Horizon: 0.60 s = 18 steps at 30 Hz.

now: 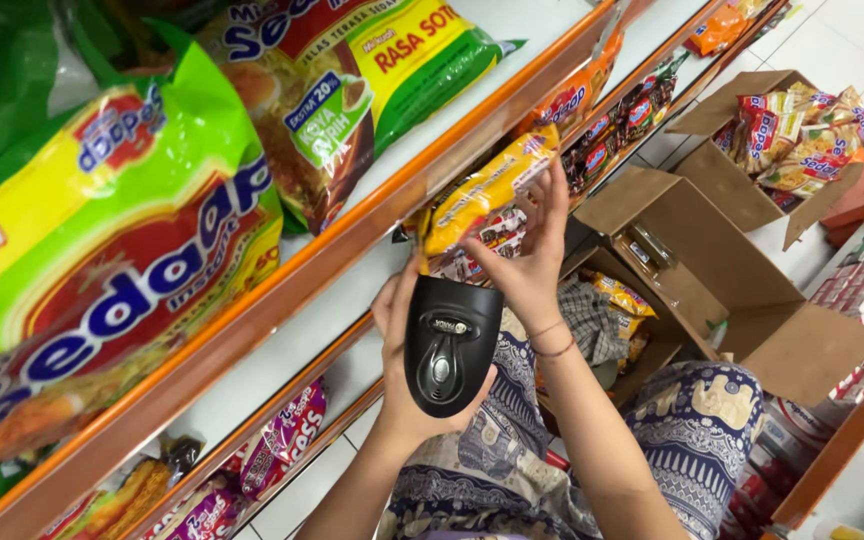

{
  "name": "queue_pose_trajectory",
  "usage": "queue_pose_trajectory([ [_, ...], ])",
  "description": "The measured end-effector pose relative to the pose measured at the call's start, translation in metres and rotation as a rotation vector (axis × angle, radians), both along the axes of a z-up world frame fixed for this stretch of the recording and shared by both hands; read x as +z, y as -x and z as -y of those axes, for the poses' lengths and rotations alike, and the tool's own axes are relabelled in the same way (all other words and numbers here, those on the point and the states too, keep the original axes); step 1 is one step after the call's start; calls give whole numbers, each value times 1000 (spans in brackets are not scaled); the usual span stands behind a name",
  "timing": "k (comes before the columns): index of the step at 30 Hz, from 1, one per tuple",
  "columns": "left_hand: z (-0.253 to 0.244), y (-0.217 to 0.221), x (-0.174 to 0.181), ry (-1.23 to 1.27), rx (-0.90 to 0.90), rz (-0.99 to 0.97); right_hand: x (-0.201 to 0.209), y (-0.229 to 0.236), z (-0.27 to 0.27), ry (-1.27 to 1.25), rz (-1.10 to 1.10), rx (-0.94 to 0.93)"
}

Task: The person sits on the floor in a narrow aisle and repeatedly picks up instant noodle packets from a cardboard box, scans them with a handheld barcode scanner, and places them onto the adjacent shelf. The person also wipes the packets with a cloth before scanning.

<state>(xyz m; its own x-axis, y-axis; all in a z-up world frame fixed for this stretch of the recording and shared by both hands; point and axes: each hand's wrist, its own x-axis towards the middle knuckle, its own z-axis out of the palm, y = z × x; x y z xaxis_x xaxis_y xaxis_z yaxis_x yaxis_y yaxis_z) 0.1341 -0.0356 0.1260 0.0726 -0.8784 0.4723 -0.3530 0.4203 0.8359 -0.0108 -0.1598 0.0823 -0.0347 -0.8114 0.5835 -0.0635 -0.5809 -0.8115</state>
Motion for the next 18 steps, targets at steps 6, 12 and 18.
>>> queue_pose_trajectory([
  [6,9,10,-1,-146,-155,-387,-6,-6,14,33,-263,-181],
  [12,16,4,-2,64,44,164,5,-18,13,-22,-370,-288],
  [18,20,6,-9,40,-5,51,11,-29,15,79,-498,-372],
])
